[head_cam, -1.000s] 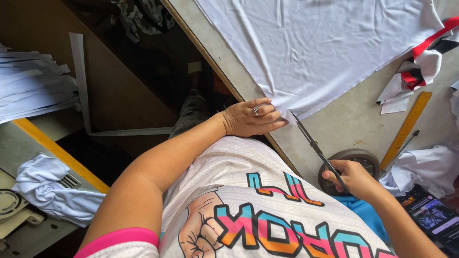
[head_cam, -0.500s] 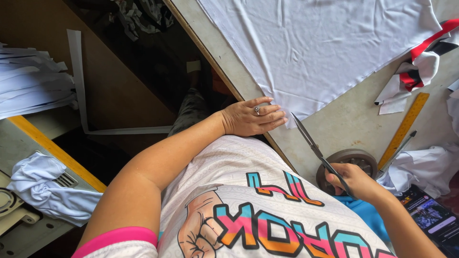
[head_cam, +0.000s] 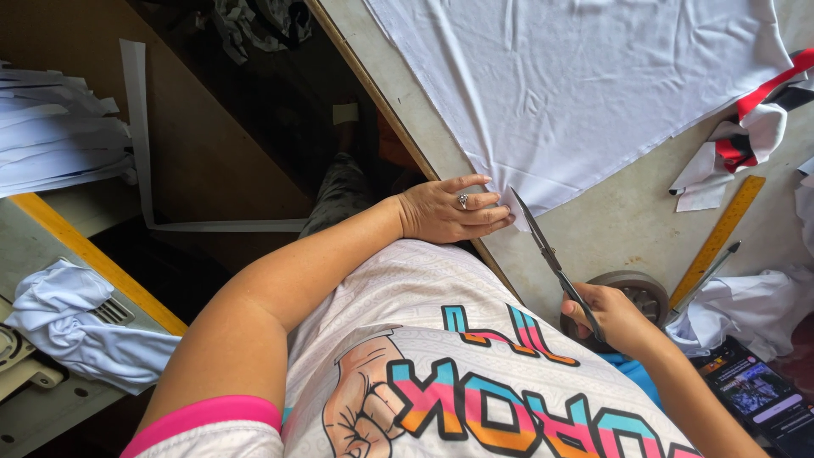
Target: Measuring, marking, and cutting white fabric strips into smaller rectangular pieces on a work table.
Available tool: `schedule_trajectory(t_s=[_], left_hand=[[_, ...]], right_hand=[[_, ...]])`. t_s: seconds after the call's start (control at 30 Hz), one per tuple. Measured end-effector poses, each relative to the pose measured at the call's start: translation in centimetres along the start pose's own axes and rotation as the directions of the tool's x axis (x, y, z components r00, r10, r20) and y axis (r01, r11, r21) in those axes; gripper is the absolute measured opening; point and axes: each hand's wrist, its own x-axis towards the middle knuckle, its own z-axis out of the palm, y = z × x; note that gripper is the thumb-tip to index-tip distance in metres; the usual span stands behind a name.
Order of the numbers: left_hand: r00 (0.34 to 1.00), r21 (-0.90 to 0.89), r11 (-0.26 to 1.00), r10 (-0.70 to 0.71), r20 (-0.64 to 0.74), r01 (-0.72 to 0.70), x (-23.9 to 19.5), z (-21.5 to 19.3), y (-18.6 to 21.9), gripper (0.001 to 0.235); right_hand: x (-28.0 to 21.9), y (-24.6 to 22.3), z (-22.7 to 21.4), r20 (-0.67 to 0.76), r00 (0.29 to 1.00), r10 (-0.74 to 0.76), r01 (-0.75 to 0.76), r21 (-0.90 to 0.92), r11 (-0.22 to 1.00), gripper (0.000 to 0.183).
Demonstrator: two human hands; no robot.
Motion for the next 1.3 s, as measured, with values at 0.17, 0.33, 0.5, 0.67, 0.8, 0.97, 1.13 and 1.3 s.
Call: schedule_trajectory(t_s=[0.17,0.33,0.5,0.67,0.8,0.97,1.13,1.3], left_hand=[[1.000,0.001,1.000,0.004,-0.016,-0.004,-0.1,0.5,0.0,0.025],[0.999,0.004,1.000,-0.006,-0.043,0.006,0.1,0.3,-0.1,0.027],[0.999,-0.006,1.000,0.009,-0.041,-0.009,0.1,0.2,-0.2,0.025],[0.999,0.008,1.000,0.000,-0.045,0.001,0.0,0.4,-0.1,0.027],[0.999,0.004,1.000,0.004,-0.054,-0.004,0.1,0.1,-0.2,0.025],[0.998,-0.009,1.000,0.007,-0.057,-0.007,0.3,-0.2,-0.2,0.022],[0.998,0.001,1.000,0.009,-0.055,-0.009,0.0,0.2,-0.3,0.021],[0.999,-0.001,1.000,0.004,-0.052,-0.004,-0.2,0.4,-0.2,0.021]], right_hand=[[0.4,2.0,0.8,-0.086,0.996,0.013,-0.011,0.027,1.000,0.056],[0.1,0.5,-0.1,-0.059,0.998,0.019,-0.018,0.007,1.000,0.059],[0.5,0.3,-0.3,-0.037,0.999,0.002,-0.003,-0.049,0.999,0.067],[0.9,1.1,0.6,-0.115,0.993,0.040,-0.041,-0.009,0.999,0.056],[0.8,-0.4,-0.1,-0.078,0.996,0.032,-0.034,-0.017,0.999,0.058],[1.7,-2.1,-0.5,-0.047,0.999,-0.001,-0.003,-0.080,0.997,0.066],[2.3,-2.6,0.1,-0.102,0.995,-0.016,0.017,0.004,1.000,0.058],[2.9,-3.6,-0.9,-0.052,0.998,0.022,-0.023,-0.014,1.000,0.060]])
